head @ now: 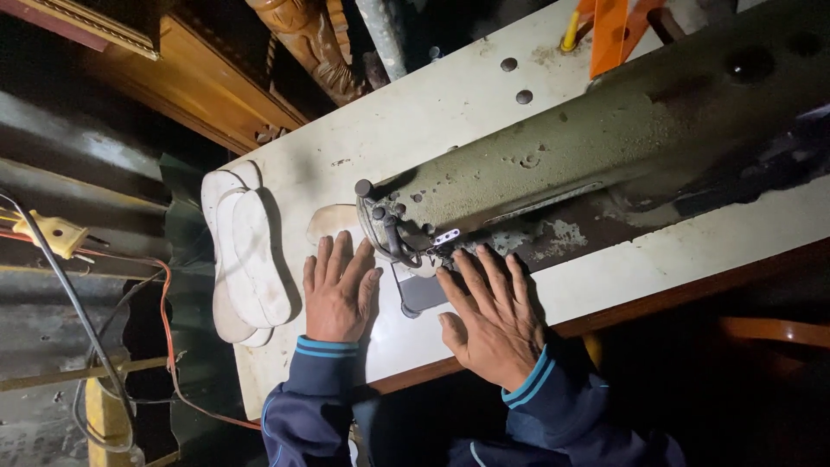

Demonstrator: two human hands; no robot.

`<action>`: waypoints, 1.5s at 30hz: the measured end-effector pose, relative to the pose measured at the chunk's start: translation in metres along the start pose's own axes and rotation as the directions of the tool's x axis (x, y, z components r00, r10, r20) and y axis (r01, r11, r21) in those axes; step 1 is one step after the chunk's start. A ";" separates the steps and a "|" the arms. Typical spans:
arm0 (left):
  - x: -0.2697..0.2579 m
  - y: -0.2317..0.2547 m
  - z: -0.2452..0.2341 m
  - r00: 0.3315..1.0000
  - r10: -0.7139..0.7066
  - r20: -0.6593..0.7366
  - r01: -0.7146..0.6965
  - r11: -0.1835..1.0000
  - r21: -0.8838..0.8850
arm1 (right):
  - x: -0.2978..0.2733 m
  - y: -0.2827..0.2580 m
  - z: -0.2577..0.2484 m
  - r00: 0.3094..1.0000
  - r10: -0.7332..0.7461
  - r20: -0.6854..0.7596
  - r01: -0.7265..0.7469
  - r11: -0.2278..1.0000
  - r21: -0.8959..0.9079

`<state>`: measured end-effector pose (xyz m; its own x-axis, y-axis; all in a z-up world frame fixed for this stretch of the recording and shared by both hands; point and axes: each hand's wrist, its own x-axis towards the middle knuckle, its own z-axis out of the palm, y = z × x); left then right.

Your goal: Stitching the perimeter of shoe insoles using an industrial sewing machine

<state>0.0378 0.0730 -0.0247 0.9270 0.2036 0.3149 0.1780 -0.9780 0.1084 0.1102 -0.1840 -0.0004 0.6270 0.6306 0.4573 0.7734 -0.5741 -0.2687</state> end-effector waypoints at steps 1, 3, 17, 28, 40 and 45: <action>-0.001 0.001 0.000 1.000 0.001 -0.001 -0.001 1.000 0.001 | 0.000 0.000 0.000 1.000 0.000 -0.001 0.000 1.000 0.000; -0.004 0.003 -0.001 1.000 -0.029 0.000 0.029 1.000 -0.012 | -0.002 0.000 0.002 0.999 0.011 0.030 -0.010 1.000 -0.026; -0.037 0.018 -0.016 0.993 -0.049 -0.111 0.061 0.993 0.104 | -0.001 -0.002 0.001 0.999 0.009 0.038 -0.007 0.999 -0.050; -0.072 0.062 -0.036 0.986 -0.138 -0.096 0.140 0.990 0.012 | -0.001 0.000 -0.002 1.000 0.001 -0.006 -0.001 1.000 -0.008; -0.119 0.145 -0.046 0.999 -0.025 -0.044 0.023 0.999 -0.039 | 0.000 0.001 -0.005 0.984 -0.036 -0.176 0.052 0.995 0.090; -0.111 0.160 -0.054 0.988 0.150 -0.026 -0.149 0.913 -0.381 | 0.000 0.004 -0.009 0.983 -0.051 -0.178 0.077 0.987 0.142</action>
<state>-0.0547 -0.1034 0.0083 0.9345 0.0553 0.3516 -0.1012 -0.9058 0.4114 0.1121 -0.1905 0.0058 0.5604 0.5562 0.6136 0.8246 -0.4441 -0.3505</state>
